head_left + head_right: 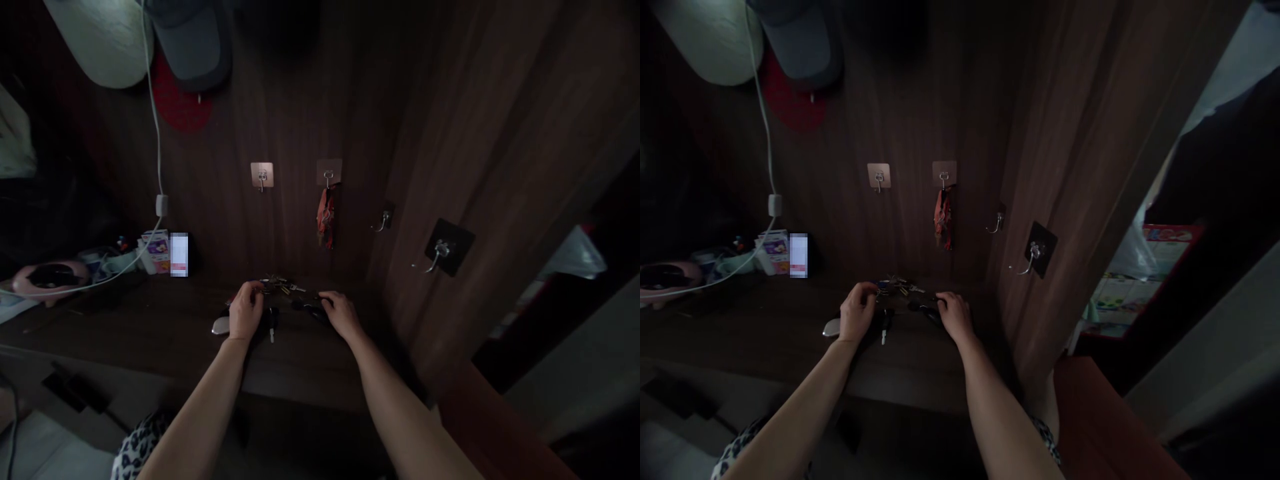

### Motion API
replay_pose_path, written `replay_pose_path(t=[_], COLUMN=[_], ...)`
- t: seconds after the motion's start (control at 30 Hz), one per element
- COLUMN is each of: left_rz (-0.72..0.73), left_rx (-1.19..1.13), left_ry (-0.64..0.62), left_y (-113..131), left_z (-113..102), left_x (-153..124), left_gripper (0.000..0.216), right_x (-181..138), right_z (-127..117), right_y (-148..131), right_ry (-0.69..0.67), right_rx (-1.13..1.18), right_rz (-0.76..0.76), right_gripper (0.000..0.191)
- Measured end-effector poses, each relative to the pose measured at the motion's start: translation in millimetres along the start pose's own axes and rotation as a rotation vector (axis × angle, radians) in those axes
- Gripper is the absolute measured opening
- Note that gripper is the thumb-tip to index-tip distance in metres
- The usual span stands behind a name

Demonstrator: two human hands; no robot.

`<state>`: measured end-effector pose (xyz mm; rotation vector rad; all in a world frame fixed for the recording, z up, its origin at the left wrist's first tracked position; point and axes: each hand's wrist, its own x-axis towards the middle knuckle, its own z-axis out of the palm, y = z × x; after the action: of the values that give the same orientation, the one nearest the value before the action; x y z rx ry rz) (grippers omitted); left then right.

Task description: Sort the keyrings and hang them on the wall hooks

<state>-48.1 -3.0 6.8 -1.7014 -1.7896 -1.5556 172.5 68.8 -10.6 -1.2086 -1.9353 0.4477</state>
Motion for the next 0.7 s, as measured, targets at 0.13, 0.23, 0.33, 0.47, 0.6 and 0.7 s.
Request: replay_pose_path(t=[0.13,0.23,0.33,0.47,0.6,0.7], left_rz=[-0.033,-0.023,0.004,0.037,0.085,0.120], left_rx=[-0.027,-0.044,-0.004,0.181,0.306,0.230], left_ry=[-0.016,-0.067,-0.157,-0.298,-0.345,-0.370], left_y=[3.2,5.5,6.4,4.9,3.9,7.4], left_z=[-1.4,-1.4,0.4,4.0,5.3,5.1], left_x=[-1.1,-1.8,-2.0,-2.6,-4.4,-6.1], left_gripper=[0.016,0.018,0.020,0.018,0.018,0.018], right_x=[2.5,3.3,3.8,3.6,2.3,1.2], right_z=[-2.4,-1.4,2.3,5.0,-0.4,-5.5], right_y=[1.1,0.4,-2.1,-8.2,-13.4,-17.7], right_ry=[0.139,0.210,0.253,0.236,0.242,0.252], right_rx=[0.201,0.290,0.403,0.617,0.664,0.656], right_rz=[0.057,0.069,0.073,0.100,0.173,0.148], right_gripper=[0.017,0.012,0.012,0.021,0.020,0.021])
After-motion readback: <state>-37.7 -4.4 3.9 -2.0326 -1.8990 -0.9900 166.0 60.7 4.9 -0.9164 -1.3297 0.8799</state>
